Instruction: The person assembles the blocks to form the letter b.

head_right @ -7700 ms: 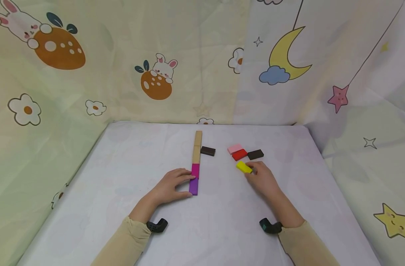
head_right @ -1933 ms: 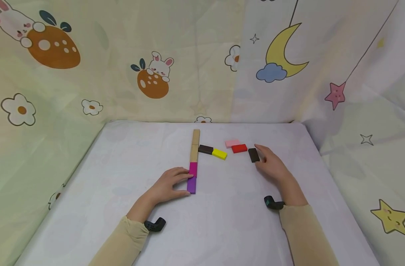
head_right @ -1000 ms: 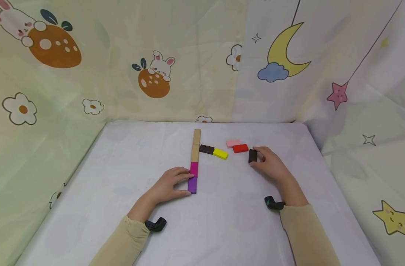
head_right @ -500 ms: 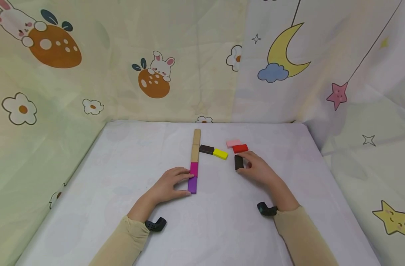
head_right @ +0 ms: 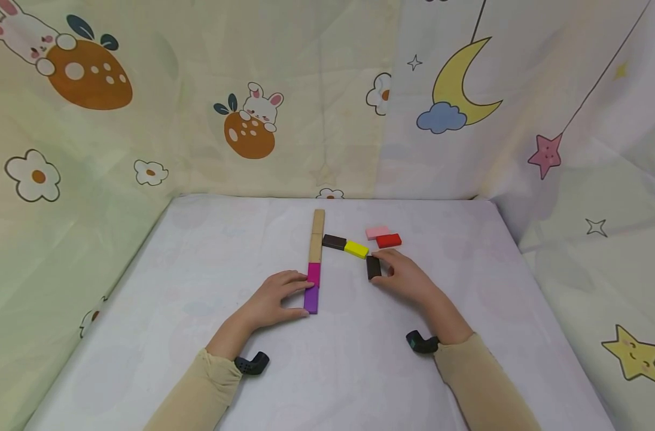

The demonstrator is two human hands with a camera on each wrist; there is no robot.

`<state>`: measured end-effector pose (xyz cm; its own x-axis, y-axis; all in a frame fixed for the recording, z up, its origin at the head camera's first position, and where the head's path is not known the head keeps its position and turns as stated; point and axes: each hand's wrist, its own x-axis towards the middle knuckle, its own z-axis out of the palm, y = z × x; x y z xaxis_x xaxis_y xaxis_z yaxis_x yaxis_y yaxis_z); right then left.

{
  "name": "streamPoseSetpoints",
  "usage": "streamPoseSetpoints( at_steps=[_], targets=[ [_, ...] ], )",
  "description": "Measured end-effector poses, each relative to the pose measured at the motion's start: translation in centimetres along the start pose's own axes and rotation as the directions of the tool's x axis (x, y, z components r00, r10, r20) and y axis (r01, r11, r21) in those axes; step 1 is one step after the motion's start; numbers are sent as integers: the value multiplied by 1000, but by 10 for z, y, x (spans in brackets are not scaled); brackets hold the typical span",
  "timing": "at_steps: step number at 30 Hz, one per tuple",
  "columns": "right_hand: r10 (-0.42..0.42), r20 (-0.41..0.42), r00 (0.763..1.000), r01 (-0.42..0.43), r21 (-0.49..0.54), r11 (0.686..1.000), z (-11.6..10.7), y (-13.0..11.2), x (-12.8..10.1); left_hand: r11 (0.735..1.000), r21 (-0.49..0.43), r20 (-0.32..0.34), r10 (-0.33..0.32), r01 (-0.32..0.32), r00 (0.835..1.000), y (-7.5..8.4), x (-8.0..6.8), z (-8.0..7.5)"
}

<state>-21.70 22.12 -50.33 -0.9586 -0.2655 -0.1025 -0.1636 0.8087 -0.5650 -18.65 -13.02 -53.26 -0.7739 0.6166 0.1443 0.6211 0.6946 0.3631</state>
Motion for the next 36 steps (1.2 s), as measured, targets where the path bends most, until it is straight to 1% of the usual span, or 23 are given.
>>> streamPoseSetpoints(
  at_steps=[11,18,26,31,36],
  targets=[
    [-26,1,1000,26,-17,1000,5,2,4,1000,-3,5,-3,3,1000,0,0,-1],
    [-29,-8,1000,29,-29,999,5,-1,2,1000,-5,9,-12,12,1000,0,0,-1],
    [-47,-26,999,46,-40,998,6,-1,2,1000,-6,10,-8,8,1000,0,0,-1],
    [-47,-21,999,46,-59,997,8,2,4,1000,-4,8,-5,5,1000,0,0,-1],
    [-47,-17,999,45,-75,996,8,0,3,1000,-6,13,-7,7,1000,0,0,-1]
  ],
)
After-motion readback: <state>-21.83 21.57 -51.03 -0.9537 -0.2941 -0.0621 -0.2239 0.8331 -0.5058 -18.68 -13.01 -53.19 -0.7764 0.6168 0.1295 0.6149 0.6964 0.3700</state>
